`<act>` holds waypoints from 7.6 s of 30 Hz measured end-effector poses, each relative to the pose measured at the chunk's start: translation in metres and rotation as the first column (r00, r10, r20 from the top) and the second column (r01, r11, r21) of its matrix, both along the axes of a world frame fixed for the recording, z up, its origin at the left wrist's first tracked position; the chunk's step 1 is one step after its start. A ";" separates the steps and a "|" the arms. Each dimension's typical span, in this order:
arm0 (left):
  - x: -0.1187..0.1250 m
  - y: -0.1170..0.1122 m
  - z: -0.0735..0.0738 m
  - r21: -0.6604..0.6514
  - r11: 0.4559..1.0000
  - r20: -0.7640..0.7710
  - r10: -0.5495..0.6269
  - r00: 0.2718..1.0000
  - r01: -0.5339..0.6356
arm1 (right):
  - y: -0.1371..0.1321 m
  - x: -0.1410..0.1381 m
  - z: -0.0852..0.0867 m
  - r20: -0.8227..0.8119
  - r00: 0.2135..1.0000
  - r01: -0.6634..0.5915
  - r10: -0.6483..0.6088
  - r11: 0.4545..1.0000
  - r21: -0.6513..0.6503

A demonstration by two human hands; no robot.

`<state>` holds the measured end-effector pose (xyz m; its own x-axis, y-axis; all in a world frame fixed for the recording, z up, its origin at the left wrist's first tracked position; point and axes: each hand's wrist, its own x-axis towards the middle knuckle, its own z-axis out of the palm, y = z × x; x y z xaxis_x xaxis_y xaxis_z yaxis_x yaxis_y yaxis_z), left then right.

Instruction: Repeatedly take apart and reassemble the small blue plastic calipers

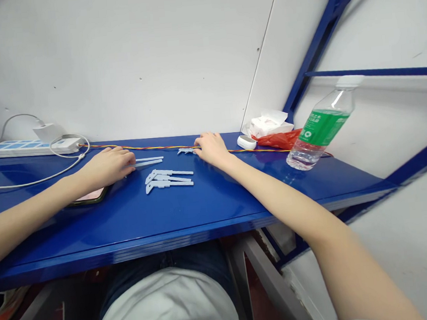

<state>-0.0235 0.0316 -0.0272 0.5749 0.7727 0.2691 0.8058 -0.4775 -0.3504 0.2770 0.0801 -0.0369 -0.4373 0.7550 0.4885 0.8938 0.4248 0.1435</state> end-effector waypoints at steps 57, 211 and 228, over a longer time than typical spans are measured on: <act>0.018 -0.023 0.006 0.291 0.944 -0.028 -0.154 0.988 0.156 | -0.031 -0.039 -0.001 0.159 0.908 -0.415 0.389 0.887 0.201; 0.011 -0.016 0.007 0.384 0.859 -0.084 -0.334 0.939 0.340 | -0.041 -0.036 0.010 0.090 0.886 -0.463 0.454 0.872 0.158; 0.022 -0.029 0.007 0.379 0.863 -0.065 -0.336 0.940 0.335 | -0.052 -0.052 0.006 0.247 0.871 -0.481 0.425 0.838 0.256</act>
